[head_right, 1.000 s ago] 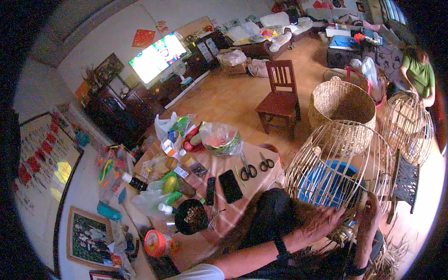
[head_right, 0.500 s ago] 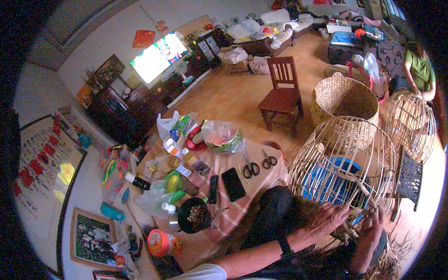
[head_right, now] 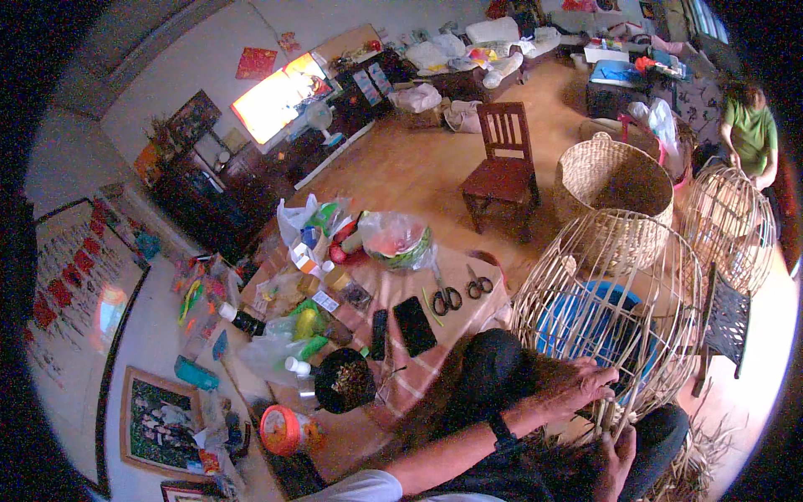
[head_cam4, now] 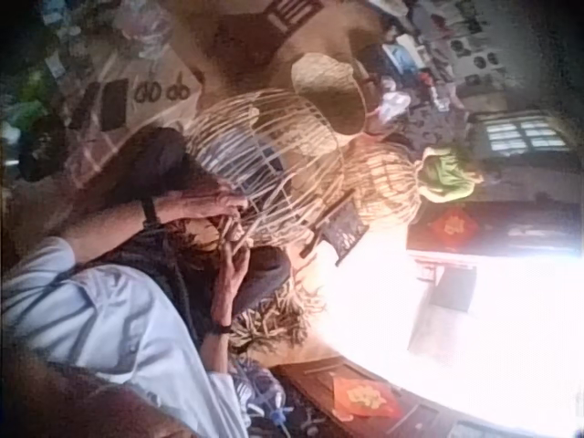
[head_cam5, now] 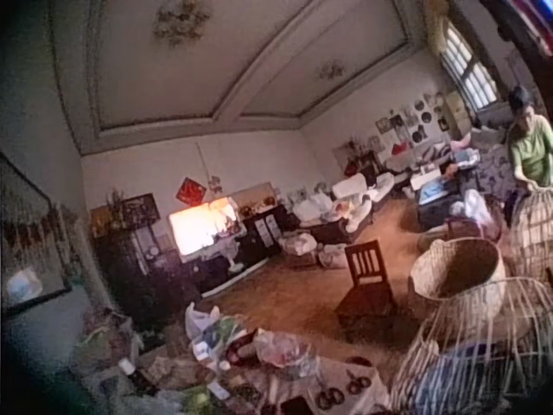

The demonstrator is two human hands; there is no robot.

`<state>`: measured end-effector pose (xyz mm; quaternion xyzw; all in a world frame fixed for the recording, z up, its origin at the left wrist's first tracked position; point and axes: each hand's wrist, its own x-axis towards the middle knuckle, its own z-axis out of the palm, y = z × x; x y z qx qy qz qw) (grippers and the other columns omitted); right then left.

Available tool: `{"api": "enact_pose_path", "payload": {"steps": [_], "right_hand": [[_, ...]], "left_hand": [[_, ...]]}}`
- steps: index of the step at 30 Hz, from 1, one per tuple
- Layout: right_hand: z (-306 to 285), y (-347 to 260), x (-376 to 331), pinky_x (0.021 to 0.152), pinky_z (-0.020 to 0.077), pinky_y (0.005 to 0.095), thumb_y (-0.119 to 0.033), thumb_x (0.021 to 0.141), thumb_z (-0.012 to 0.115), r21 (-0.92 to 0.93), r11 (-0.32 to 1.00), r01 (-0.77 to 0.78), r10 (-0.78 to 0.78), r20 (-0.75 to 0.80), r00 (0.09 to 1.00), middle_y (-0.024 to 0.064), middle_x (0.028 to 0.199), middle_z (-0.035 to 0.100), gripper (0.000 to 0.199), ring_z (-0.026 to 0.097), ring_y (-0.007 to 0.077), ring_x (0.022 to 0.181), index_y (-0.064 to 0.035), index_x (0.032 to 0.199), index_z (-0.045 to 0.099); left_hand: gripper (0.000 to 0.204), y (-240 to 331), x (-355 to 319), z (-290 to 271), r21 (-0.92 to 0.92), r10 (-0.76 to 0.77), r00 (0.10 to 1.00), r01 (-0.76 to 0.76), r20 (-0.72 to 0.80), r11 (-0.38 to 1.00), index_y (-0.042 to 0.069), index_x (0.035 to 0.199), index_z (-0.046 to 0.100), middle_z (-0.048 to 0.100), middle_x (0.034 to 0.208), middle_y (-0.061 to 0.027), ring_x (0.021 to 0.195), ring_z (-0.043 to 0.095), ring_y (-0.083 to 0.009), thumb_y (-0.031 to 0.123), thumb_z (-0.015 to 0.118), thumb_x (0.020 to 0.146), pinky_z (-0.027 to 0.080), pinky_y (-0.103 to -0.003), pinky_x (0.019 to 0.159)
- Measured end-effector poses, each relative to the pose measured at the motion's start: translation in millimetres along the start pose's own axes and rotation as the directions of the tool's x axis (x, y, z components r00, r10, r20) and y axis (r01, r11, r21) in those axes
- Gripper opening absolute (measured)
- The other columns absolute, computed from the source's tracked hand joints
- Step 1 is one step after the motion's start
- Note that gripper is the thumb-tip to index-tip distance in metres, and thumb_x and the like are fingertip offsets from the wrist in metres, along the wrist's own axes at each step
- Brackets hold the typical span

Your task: Weaving a large bamboo or wood basket frame by hand.

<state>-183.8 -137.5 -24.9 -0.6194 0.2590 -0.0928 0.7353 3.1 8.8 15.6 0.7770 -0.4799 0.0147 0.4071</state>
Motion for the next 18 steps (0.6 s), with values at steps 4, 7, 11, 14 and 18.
{"api": "enact_pose_path", "payload": {"steps": [4,7,11,14,18], "right_hand": [[-2,-10,17,0.08,0.0503,0.0248,-0.004,0.09,0.076,-0.022,0.989,0.144,-0.14,0.148,0.979,0.0014,0.112,0.066,0.055,0.062,0.0096,0.097,-0.0041,0.14,0.053],[-1,-18,-2,0.076,0.0487,0.0237,-0.006,0.092,0.077,0.023,0.98,0.199,-0.201,0.129,0.971,0.0002,0.109,0.066,0.052,0.061,0.0088,0.091,-0.005,0.138,0.054],[-20,3,21,0.067,0.0417,0.0231,-0.019,0.101,0.07,0.01,1.0,-0.021,0.02,0.045,0.999,-0.0043,0.091,0.062,0.024,0.052,0.0059,0.076,-0.007,0.121,0.064],[-14,7,41,0.06,0.0371,0.0242,-0.027,0.108,0.061,0.042,0.985,0.166,-0.159,-0.142,0.977,-0.0051,0.083,0.059,0.021,0.048,0.0056,0.068,-0.0076,0.111,0.066],[-7,18,61,0.058,0.0358,0.0257,-0.025,0.109,0.059,-0.075,0.983,0.165,-0.175,-0.148,0.973,-0.0049,0.081,0.057,0.02,0.046,0.0065,0.066,-0.0066,0.107,0.066]], "left_hand": [[0.025,0,2,-6,0.01,-0.07,0.995,0.07,0.072,0.998,0.01,0.115,0.061,0.067,0.083,-0.0163,0.089,0.067,-0.0398,0.026,0.07,0.098,0.052,-0.051,0.081],[0.023,-6,5,-1,-0.017,-0.101,0.988,0.104,0.119,0.994,0.011,0.116,0.061,0.068,0.085,-0.0166,0.09,0.067,-0.0399,0.027,0.067,0.1,0.052,-0.05,0.082],[0.022,-9,-2,-2,-0.02,-0.128,0.99,0.13,0.053,0.991,0.013,0.117,0.061,0.068,0.087,-0.0174,0.093,0.068,-0.0395,0.027,0.066,0.1,0.052,-0.05,0.083],[0.019,0,5,1,-0.011,-0.099,0.994,0.1,0.044,0.995,0.013,0.113,0.061,0.067,0.085,-0.0198,0.091,0.068,-0.0402,0.025,0.066,0.1,0.051,-0.052,0.081],[0.02,-1,-1,-1,-0.01,-0.091,0.996,0.091,-0.018,0.996,0.013,0.114,0.061,0.068,0.086,-0.0204,0.091,0.067,-0.0409,0.024,0.067,0.099,0.051,-0.053,0.081]]}}
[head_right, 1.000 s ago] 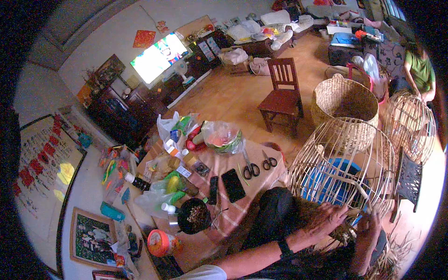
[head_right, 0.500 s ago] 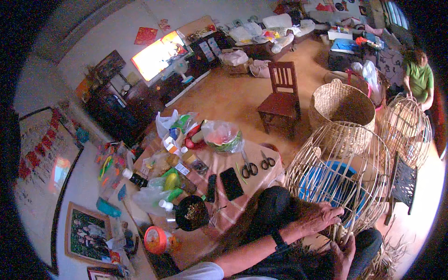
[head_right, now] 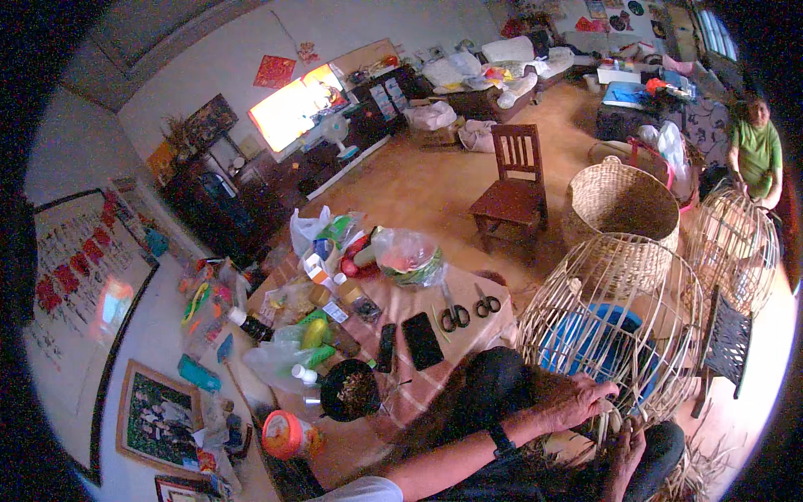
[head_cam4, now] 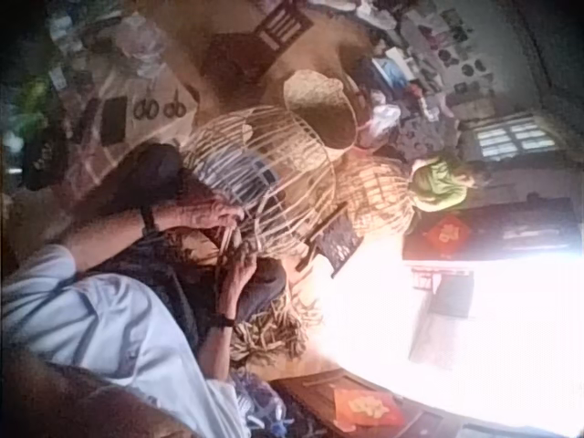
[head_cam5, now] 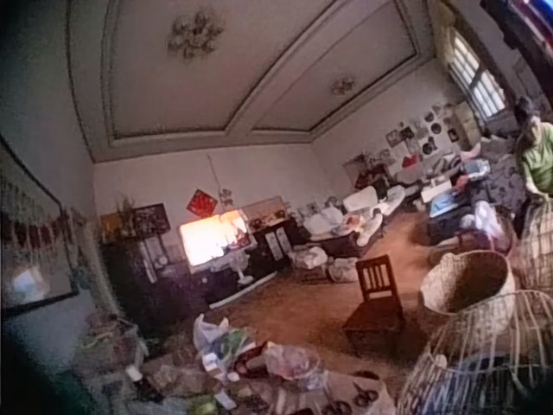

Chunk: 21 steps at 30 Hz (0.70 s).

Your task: Weaving a large bamboo or wood basket frame by hand.

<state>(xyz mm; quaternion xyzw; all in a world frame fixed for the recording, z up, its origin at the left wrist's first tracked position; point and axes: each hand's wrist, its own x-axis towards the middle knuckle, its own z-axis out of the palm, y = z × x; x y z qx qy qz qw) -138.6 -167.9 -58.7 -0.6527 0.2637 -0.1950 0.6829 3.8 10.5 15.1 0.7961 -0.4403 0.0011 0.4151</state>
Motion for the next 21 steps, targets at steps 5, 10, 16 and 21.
{"api": "enact_pose_path", "payload": {"steps": [5,10,16,21], "right_hand": [[-6,-1,11,0.061,0.0355,0.0267,-0.02,0.107,0.058,-0.123,0.988,-0.091,0.1,0.064,0.993,-0.0054,0.078,0.055,0.021,0.045,0.0057,0.07,-0.0052,0.094,0.064],[1,-32,21,0.058,0.036,0.0279,-0.018,0.105,0.059,-0.173,0.982,-0.079,0.097,0.099,0.99,-0.0036,0.077,0.057,0.022,0.048,0.0061,0.068,-0.0057,0.088,0.064],[-12,-54,41,0.054,0.0349,0.0309,-0.018,0.103,0.064,-0.173,0.98,-0.103,0.116,0.07,0.991,-0.0023,0.072,0.057,0.02,0.047,0.0077,0.063,-0.0045,0.088,0.065],[-4,-63,44,0.054,0.033,0.0296,-0.026,0.103,0.068,-0.203,0.977,-0.066,0.092,0.124,0.988,-0.0036,0.078,0.055,0.021,0.047,0.0068,0.066,-0.0058,0.098,0.068]], "left_hand": [[0.024,-6,-3,8,0.063,-0.077,0.995,0.073,0.058,0.995,0.016,0.119,0.062,0.068,0.09,-0.0174,0.092,0.067,-0.0401,0.03,0.067,0.1,0.051,-0.052,0.085],[0.022,-5,-2,16,0.043,-0.057,0.998,0.058,-0.037,0.997,0.016,0.117,0.064,0.069,0.085,-0.017,0.089,0.068,-0.0392,0.031,0.066,0.101,0.051,-0.051,0.084],[0.021,10,19,-7,-0.13,-0.101,0.989,0.087,-0.107,0.988,0.013,0.116,0.064,0.071,0.085,-0.0187,0.084,0.069,-0.0407,0.031,0.062,0.105,0.052,-0.051,0.077],[0.018,-10,16,-1,-0.213,-0.151,0.957,0.098,-0.247,0.972,0.014,0.112,0.064,0.069,0.08,-0.0163,0.08,0.069,-0.0386,0.031,0.061,0.106,0.05,-0.05,0.069]]}}
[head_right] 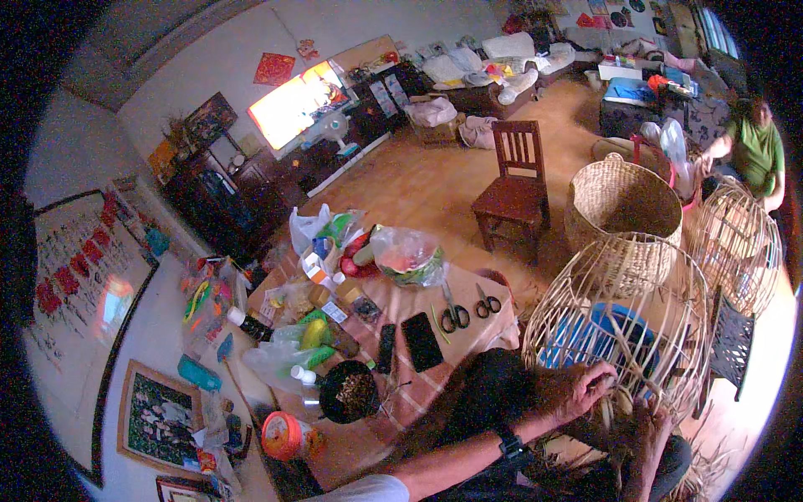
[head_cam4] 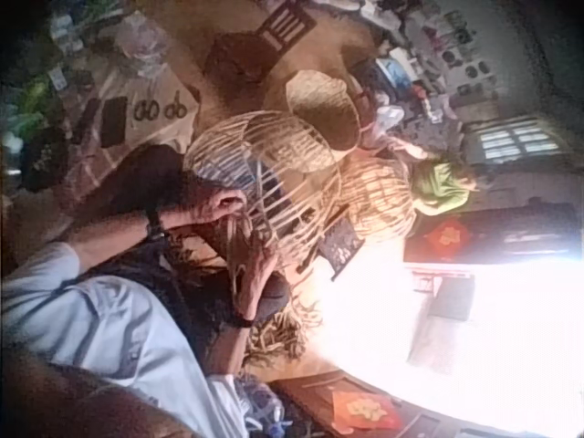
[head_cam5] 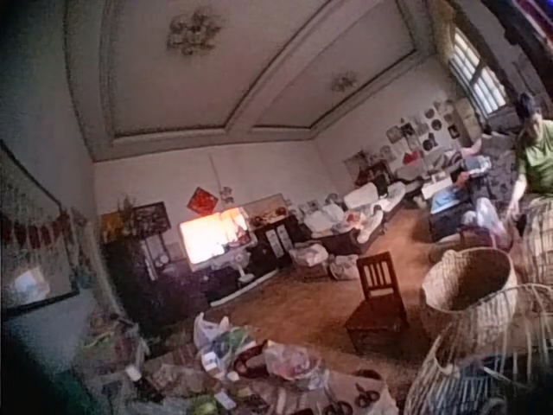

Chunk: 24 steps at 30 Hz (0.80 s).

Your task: Weaving a large bamboo or wood basket frame by hand.

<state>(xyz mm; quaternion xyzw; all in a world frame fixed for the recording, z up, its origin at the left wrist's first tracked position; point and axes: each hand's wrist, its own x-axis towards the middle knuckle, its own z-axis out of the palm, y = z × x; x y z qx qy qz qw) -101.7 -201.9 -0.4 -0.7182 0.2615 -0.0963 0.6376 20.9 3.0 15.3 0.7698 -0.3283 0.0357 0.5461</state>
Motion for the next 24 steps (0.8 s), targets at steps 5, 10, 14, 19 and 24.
{"api": "enact_pose_path", "payload": {"steps": [5,10,14,19,24], "right_hand": [[1,27,2,0.058,0.0301,0.0251,-0.033,0.107,0.063,0.203,0.979,0.005,-0.004,-0.009,1.0,-0.0078,0.08,0.051,0.027,0.04,0.005,0.068,-0.0074,0.111,0.071],[1,38,9,0.063,0.0337,0.0258,-0.029,0.108,0.061,0.059,0.997,0.058,-0.051,-0.113,0.992,-0.0056,0.083,0.053,0.028,0.043,0.007,0.074,-0.0041,0.117,0.07],[15,13,-15,0.069,0.0412,0.0272,-0.026,0.109,0.06,-0.003,0.977,0.214,-0.214,-0.049,0.976,-0.0025,0.089,0.057,0.032,0.048,0.0086,0.08,-0.0016,0.127,0.069],[5,-14,-14,0.073,0.0444,0.028,-0.023,0.108,0.058,0.046,0.985,0.169,-0.171,0.044,0.984,-0.0003,0.093,0.06,0.033,0.051,0.0107,0.082,0.0003,0.129,0.068],[7,-16,-18,0.071,0.045,0.0293,-0.014,0.106,0.06,-0.056,0.974,0.221,-0.219,0.041,0.975,0.0012,0.087,0.06,0.026,0.053,0.012,0.079,0.0046,0.123,0.067]], "left_hand": [[0.017,-31,-20,-20,0.213,-0.107,0.987,0.081,0.117,0.974,0.014,0.117,0.063,0.071,0.089,-0.0136,0.086,0.071,-0.0344,0.026,0.06,0.105,0.054,-0.045,0.075],[0.04,25,-31,-33,0.531,0.275,0.951,-0.306,0.139,0.79,0.004,0.134,0.062,0.06,0.121,-0.013,0.118,0.059,-0.0304,0.011,0.059,0.095,0.047,-0.045,0.103],[0.041,8,-31,-21,0.495,0.316,0.917,-0.398,0.243,0.772,0.004,0.133,0.063,0.06,0.12,-0.0133,0.117,0.058,-0.0305,0.012,0.056,0.093,0.046,-0.044,0.106],[0.037,16,-28,-21,0.535,0.274,0.922,-0.383,0.275,0.753,0.005,0.128,0.066,0.061,0.119,-0.0101,0.119,0.058,-0.0285,0.012,0.056,0.093,0.047,-0.043,0.103],[0.034,7,-29,-28,0.508,0.306,0.949,-0.3,0.074,0.807,0.006,0.127,0.066,0.067,0.105,-0.0076,0.11,0.062,-0.0258,0.012,0.059,0.094,0.047,-0.042,0.099]]}}
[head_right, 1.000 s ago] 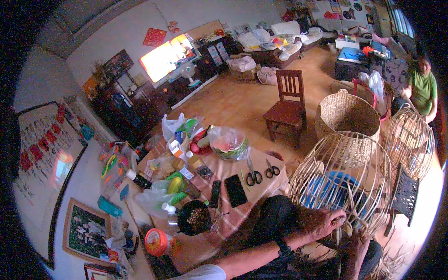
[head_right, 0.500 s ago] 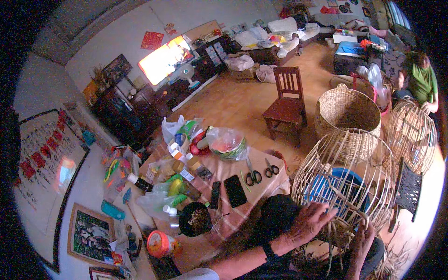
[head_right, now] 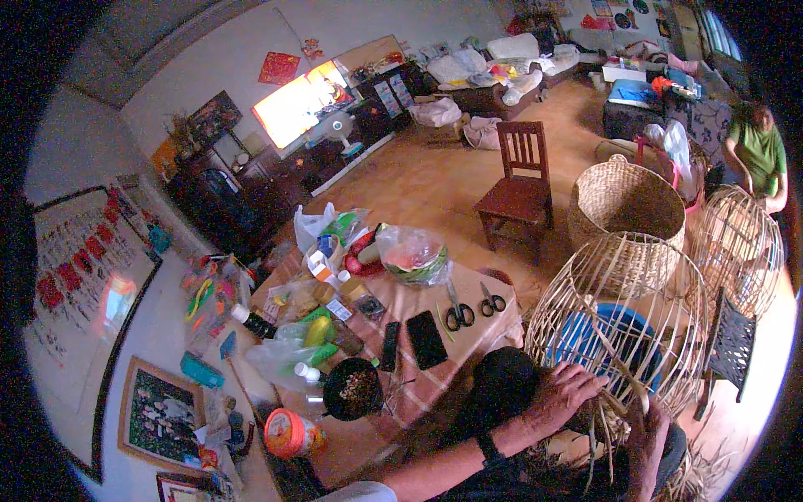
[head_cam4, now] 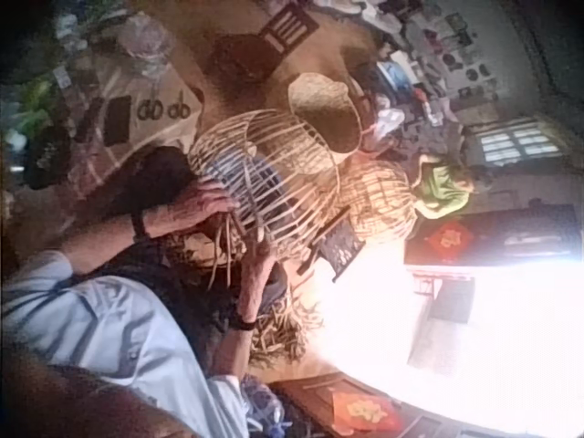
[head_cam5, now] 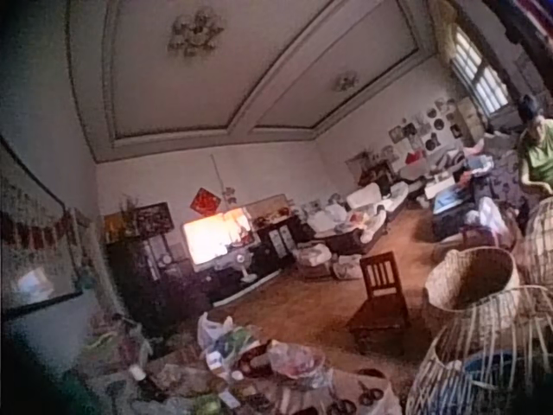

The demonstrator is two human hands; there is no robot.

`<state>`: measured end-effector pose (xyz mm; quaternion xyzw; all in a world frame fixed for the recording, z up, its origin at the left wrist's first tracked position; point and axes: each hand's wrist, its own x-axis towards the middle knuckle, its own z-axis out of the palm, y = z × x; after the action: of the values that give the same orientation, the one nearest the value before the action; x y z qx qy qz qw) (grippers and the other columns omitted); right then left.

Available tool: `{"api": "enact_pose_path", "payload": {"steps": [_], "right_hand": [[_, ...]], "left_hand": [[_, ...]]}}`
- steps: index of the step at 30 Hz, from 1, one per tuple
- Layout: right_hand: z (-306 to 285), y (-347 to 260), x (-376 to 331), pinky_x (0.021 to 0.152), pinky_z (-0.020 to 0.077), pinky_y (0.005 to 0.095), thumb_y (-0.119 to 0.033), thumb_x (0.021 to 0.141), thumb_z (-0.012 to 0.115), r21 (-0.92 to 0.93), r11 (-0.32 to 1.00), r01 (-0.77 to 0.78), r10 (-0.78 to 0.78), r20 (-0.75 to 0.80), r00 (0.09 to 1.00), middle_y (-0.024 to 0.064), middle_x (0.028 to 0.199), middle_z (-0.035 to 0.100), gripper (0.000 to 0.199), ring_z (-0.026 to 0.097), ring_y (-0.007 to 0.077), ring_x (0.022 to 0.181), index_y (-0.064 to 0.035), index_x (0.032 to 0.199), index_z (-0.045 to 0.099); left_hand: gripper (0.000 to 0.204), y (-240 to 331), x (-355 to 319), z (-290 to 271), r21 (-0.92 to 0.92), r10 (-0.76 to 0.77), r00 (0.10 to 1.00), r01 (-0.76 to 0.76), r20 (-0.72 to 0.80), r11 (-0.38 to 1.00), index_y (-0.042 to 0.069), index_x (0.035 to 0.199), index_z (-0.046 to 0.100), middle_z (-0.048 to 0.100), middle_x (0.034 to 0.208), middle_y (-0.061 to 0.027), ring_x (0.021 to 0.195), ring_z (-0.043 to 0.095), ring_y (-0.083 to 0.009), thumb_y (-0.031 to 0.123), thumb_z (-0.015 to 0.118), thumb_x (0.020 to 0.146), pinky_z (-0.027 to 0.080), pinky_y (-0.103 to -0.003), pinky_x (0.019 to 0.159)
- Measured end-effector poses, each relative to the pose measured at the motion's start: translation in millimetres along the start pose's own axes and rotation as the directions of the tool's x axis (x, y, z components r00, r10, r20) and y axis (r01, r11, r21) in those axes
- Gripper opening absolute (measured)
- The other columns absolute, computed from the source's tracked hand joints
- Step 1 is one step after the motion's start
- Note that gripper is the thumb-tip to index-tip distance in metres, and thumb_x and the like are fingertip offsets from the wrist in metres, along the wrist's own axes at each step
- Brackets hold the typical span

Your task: Weaving a large bamboo or wood basket frame by hand.

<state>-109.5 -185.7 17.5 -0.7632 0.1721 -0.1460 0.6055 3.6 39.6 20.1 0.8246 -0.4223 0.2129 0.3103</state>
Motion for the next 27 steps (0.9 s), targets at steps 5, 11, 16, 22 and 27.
{"api": "enact_pose_path", "payload": {"steps": [5,11,16,22,27], "right_hand": [[5,59,-27,0.061,0.0402,0.0279,-0.025,0.107,0.065,0.117,0.93,-0.349,0.311,0.258,0.915,-0.0005,0.082,0.06,0.021,0.049,0.0084,0.068,-0.004,0.105,0.065],[-28,82,-26,0.041,0.0413,0.0287,-0.043,0.109,0.057,0.343,0.899,-0.273,0.309,-0.051,0.95,0.0035,0.074,0.063,0.037,0.055,0.0157,0.048,-0.0095,0.095,0.061],[-36,54,-46,0.046,0.0448,0.0272,-0.048,0.11,0.053,0.521,0.836,-0.17,0.137,0.101,0.985,0.005,0.083,0.066,0.039,0.059,0.0146,0.057,-0.0104,0.107,0.062],[-35,72,-51,0.069,0.0528,0.0292,-0.047,0.11,0.055,0.653,0.721,-0.231,0.344,-0.049,0.938,0.0045,0.102,0.069,0.042,0.066,0.0161,0.088,-0.0097,0.126,0.065],[16,53,-72,0.085,0.0563,0.0351,-0.03,0.096,0.075,0.315,0.917,-0.244,0.175,0.232,0.957,0.0092,0.117,0.068,0.057,0.068,0.0217,0.099,0.0001,0.141,0.056]], "left_hand": [[0.025,-11,0,2,-0.076,0.014,0.999,-0.011,0.041,0.997,0.005,0.118,0.066,0.068,0.096,-0.0086,0.101,0.066,-0.0271,0.013,0.063,0.094,0.048,-0.042,0.096],[0.018,-12,11,0,-0.314,-0.072,0.951,0.171,0.301,0.934,0.005,0.108,0.064,0.068,0.095,-0.0128,0.095,0.068,-0.0329,0.014,0.07,0.094,0.053,-0.044,0.084],[0.014,-31,13,14,-0.496,-0.128,0.881,0.371,0.456,0.785,0.006,0.107,0.068,0.073,0.096,-0.0144,0.094,0.073,-0.0356,0.015,0.07,0.097,0.056,-0.043,0.082],[0.013,-29,20,-8,-0.505,-0.064,0.889,0.316,0.454,0.803,0.005,0.107,0.07,0.074,0.094,-0.016,0.091,0.074,-0.0352,0.015,0.069,0.097,0.056,-0.044,0.081],[0.012,-33,17,-2,-0.516,-0.075,0.899,0.314,0.432,0.797,0.005,0.107,0.069,0.073,0.093,-0.0173,0.091,0.074,-0.0358,0.013,0.067,0.098,0.055,-0.044,0.079]]}}
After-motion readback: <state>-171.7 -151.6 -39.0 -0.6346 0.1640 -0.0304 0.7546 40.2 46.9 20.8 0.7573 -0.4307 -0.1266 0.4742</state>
